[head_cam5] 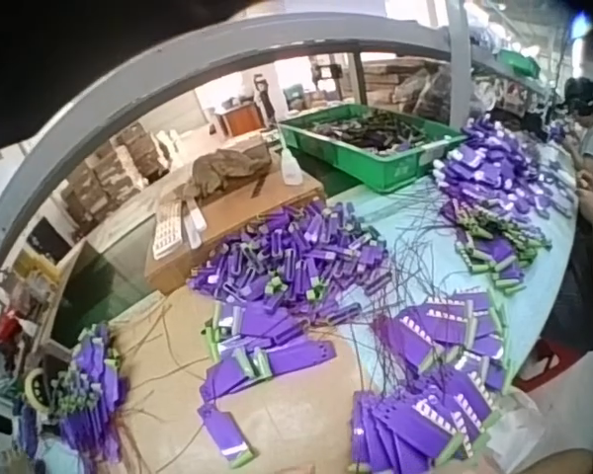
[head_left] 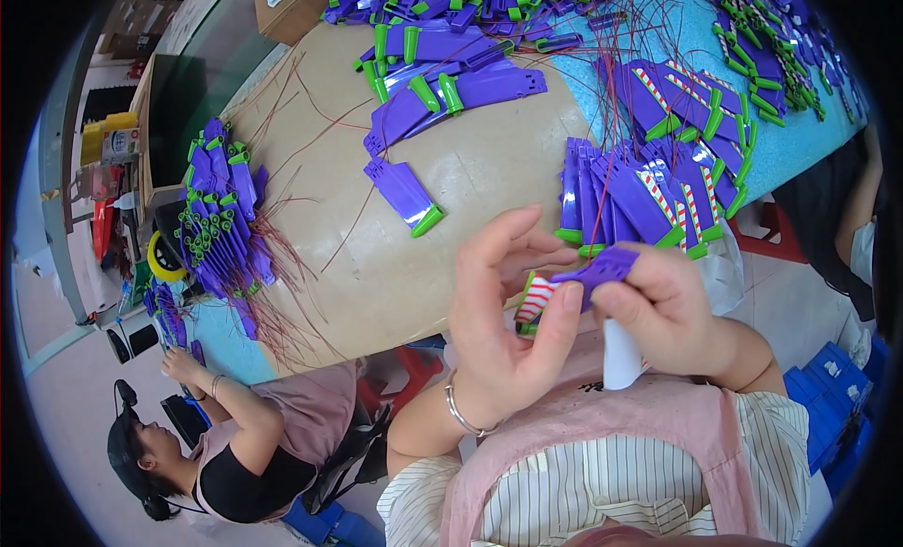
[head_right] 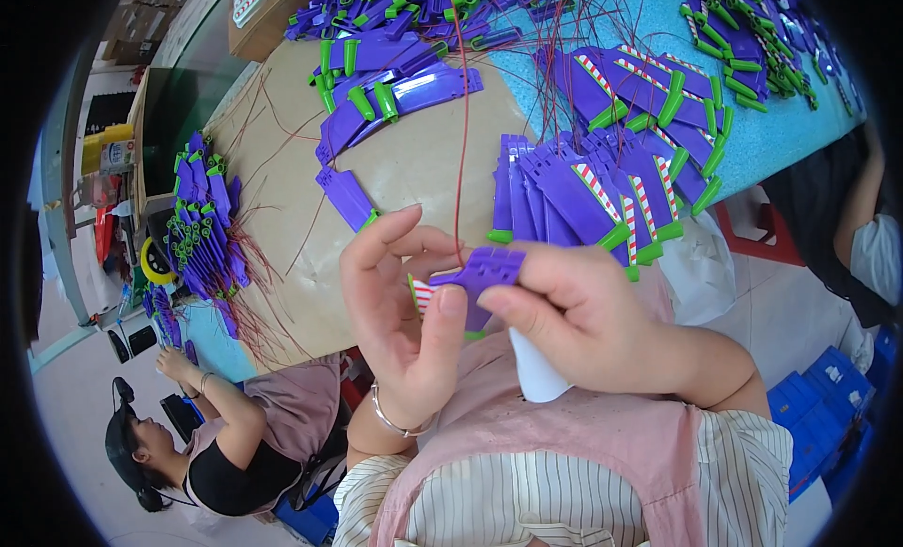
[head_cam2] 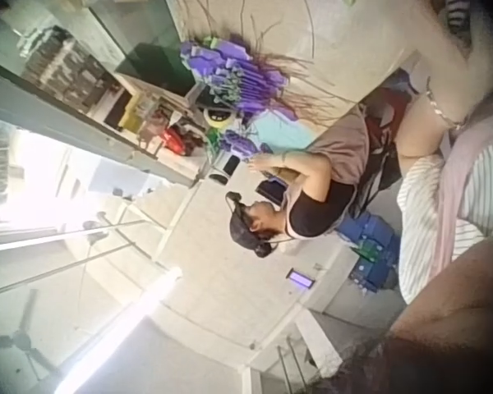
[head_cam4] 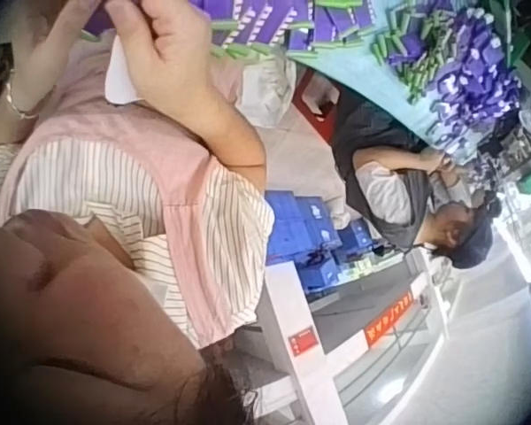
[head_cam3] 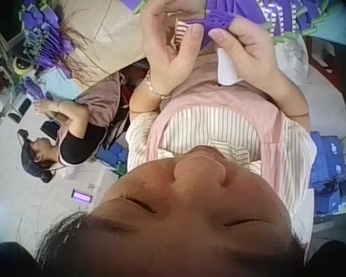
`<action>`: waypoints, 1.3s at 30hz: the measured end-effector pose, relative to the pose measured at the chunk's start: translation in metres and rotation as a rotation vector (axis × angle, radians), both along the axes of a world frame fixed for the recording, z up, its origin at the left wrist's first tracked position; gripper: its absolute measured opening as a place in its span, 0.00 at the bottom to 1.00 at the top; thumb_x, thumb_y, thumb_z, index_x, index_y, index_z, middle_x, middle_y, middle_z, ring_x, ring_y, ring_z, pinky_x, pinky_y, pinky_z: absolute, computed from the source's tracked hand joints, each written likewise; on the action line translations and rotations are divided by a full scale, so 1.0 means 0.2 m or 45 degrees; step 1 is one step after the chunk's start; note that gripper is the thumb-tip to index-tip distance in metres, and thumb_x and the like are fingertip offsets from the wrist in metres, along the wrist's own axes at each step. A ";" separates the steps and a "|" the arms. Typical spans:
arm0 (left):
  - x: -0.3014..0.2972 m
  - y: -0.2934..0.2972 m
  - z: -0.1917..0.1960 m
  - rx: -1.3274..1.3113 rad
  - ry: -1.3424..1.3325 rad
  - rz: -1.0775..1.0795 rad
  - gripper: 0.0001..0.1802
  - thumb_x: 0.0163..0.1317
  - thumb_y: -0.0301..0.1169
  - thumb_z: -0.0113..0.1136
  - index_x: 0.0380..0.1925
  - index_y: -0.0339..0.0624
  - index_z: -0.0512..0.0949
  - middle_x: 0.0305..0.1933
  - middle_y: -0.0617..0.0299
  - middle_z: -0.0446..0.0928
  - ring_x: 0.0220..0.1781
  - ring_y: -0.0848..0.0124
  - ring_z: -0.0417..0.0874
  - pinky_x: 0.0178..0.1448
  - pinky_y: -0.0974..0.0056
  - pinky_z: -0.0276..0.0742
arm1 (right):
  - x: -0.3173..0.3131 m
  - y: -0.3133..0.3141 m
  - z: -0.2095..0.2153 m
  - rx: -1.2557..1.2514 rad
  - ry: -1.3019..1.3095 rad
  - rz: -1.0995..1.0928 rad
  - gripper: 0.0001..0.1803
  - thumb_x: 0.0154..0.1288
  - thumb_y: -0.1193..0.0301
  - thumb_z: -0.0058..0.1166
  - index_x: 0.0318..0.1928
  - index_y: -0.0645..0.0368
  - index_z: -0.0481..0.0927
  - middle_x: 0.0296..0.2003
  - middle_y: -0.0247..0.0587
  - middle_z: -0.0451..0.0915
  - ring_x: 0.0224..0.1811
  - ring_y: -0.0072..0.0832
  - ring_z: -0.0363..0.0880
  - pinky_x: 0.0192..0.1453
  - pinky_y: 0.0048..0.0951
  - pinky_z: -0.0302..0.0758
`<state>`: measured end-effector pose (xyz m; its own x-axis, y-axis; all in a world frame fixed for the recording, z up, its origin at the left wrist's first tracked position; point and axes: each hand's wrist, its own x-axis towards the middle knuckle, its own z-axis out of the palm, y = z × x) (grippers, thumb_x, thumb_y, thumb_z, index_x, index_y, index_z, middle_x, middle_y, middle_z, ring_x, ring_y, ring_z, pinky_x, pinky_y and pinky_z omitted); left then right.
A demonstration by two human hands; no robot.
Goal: The person applies stickers onto plastic toy parts by hand, then fits the plastic pieces together.
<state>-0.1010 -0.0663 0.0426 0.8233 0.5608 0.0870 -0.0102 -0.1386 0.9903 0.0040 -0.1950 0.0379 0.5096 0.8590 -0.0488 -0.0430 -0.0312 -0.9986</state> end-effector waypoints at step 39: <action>-0.03 -0.02 -0.06 0.373 -0.171 -0.150 0.20 0.55 0.22 0.55 0.49 0.31 0.69 0.47 0.48 0.70 0.46 0.65 0.74 0.51 0.66 0.71 | 0.00 -0.03 0.03 0.185 0.235 -0.295 0.19 0.68 0.80 0.46 0.58 0.66 0.61 0.41 0.45 0.76 0.41 0.24 0.78 0.45 0.23 0.74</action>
